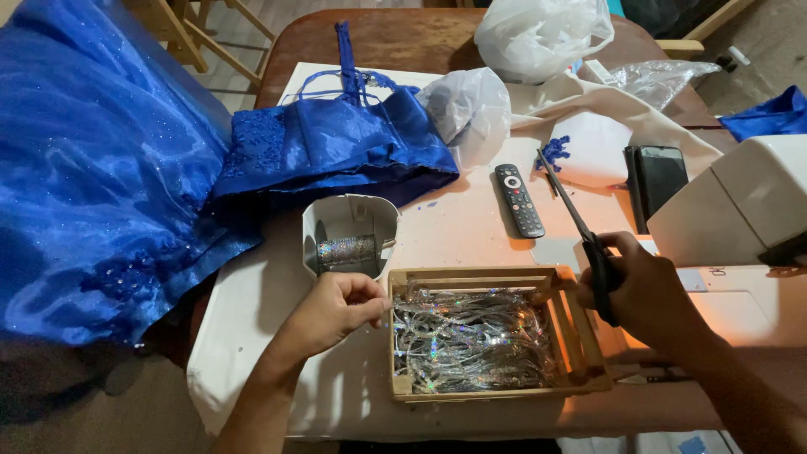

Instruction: Cutting decorative silver trims into small pieces using scissors and placing them in a wooden box

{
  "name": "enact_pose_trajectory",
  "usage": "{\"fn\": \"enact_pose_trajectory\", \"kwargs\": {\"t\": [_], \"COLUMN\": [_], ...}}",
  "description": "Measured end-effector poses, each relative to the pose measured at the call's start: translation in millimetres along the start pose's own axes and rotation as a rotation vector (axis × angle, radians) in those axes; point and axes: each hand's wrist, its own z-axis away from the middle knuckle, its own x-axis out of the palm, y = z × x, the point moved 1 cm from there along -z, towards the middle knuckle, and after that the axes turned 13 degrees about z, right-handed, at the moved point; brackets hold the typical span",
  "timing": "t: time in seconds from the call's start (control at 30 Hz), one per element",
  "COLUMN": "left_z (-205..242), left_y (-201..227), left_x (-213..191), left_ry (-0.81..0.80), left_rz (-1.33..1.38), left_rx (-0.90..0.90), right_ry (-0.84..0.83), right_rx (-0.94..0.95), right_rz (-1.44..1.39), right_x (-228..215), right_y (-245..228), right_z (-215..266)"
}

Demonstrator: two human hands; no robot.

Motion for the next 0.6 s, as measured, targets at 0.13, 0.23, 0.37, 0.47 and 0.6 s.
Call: {"fn": "enact_pose_trajectory", "kwargs": {"t": [0.13,0.23,0.37,0.47,0.6], "left_z": [5,5,3,7,6], "left_y": [14,13,13,23,29], "left_x": [3,3,4,10,16], "left_ry": [-0.001,0.017,0.023,0.032,0.026], "left_rz": [-0.007,-0.03,-0.029,-0.019,0.055], "left_rx": [-0.022,-0.031,-0.039,-0.039,0.0], "right_ry": [-0.049,-0.067,-0.166,-0.662,-1.008], "right_rx": [0.094,0.066,-0.075,-0.196,0.132], "right_rz": [-0.057,-0.013,-0.129,-0.564,0.326], "right_x": [-9,-10,-4,5,-30], "right_y": [-21,-20,-5,-1,-60], "right_z": [11,12,24,56,108]}}
